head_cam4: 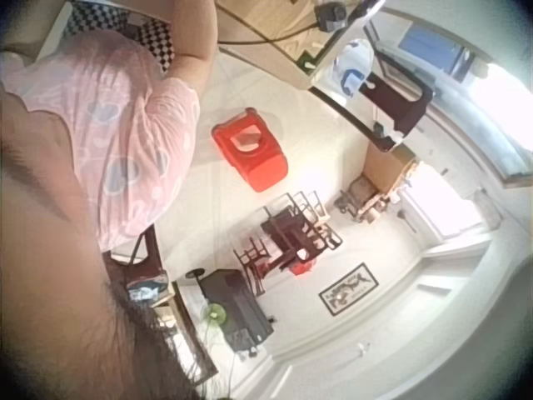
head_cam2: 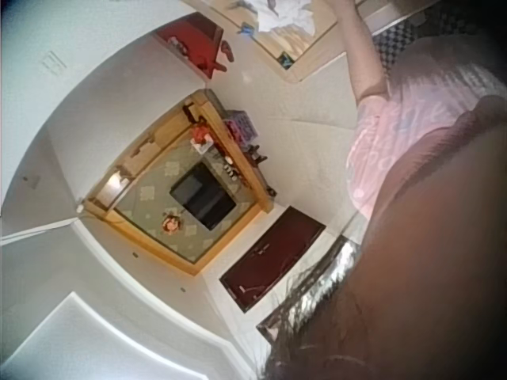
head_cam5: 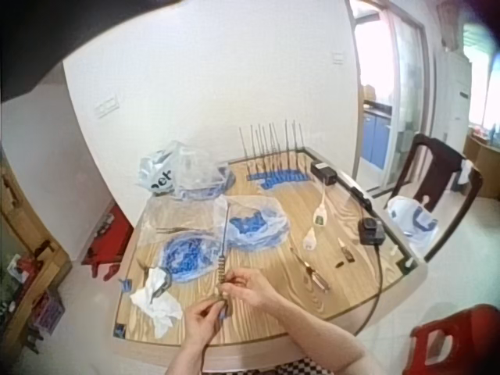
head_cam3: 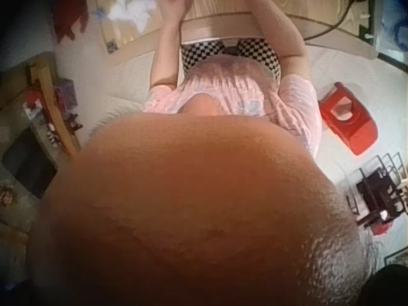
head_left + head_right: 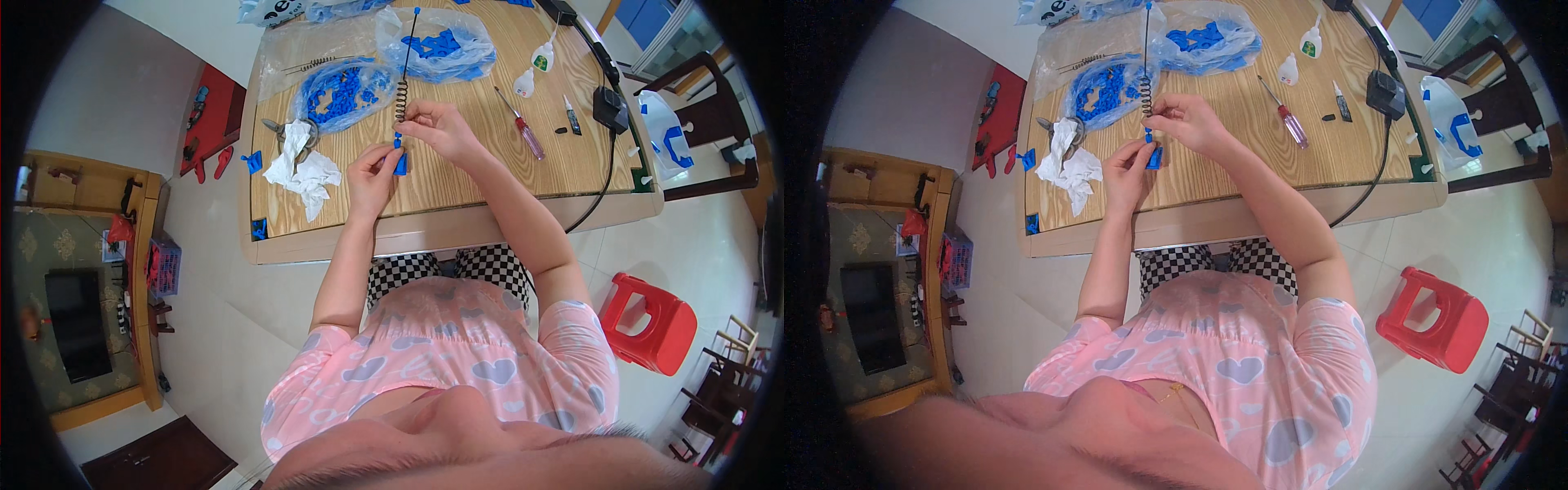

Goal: Assembling components of a lighting fixture by attaching wires and springs to a blue plastic base.

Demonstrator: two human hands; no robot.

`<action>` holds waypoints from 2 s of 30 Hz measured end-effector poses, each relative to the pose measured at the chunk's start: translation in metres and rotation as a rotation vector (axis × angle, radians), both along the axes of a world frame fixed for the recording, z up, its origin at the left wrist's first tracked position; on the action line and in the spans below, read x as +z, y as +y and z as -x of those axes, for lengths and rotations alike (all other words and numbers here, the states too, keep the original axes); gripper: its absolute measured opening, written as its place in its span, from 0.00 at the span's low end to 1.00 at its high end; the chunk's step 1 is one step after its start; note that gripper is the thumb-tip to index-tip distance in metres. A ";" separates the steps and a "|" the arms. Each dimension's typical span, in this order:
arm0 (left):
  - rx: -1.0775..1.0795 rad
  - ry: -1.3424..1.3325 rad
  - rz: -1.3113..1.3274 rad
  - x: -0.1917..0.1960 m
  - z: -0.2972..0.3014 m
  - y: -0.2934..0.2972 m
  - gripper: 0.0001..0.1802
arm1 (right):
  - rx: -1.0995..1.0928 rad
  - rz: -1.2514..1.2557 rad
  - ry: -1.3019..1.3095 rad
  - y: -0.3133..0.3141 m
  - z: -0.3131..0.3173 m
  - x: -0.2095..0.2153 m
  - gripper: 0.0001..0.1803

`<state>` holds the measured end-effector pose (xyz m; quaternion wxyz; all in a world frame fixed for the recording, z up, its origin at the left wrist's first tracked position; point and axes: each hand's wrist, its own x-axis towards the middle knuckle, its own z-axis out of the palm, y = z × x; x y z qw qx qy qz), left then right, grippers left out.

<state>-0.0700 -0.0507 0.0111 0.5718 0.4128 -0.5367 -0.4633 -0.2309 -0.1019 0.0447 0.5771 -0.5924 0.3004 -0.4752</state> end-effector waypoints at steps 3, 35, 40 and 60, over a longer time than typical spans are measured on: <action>0.022 -0.001 0.034 -0.006 -0.002 -0.001 0.05 | 0.009 0.043 0.018 -0.001 0.000 -0.003 0.06; -0.007 -0.399 0.253 0.061 -0.012 -0.045 0.12 | -0.106 0.178 0.159 -0.006 -0.002 -0.014 0.08; 0.019 -0.308 0.202 0.062 -0.002 -0.056 0.09 | -0.132 0.142 0.042 -0.009 -0.001 -0.010 0.09; 0.119 -0.521 0.434 0.053 -0.009 -0.058 0.07 | -0.221 0.306 0.273 -0.014 -0.003 -0.017 0.09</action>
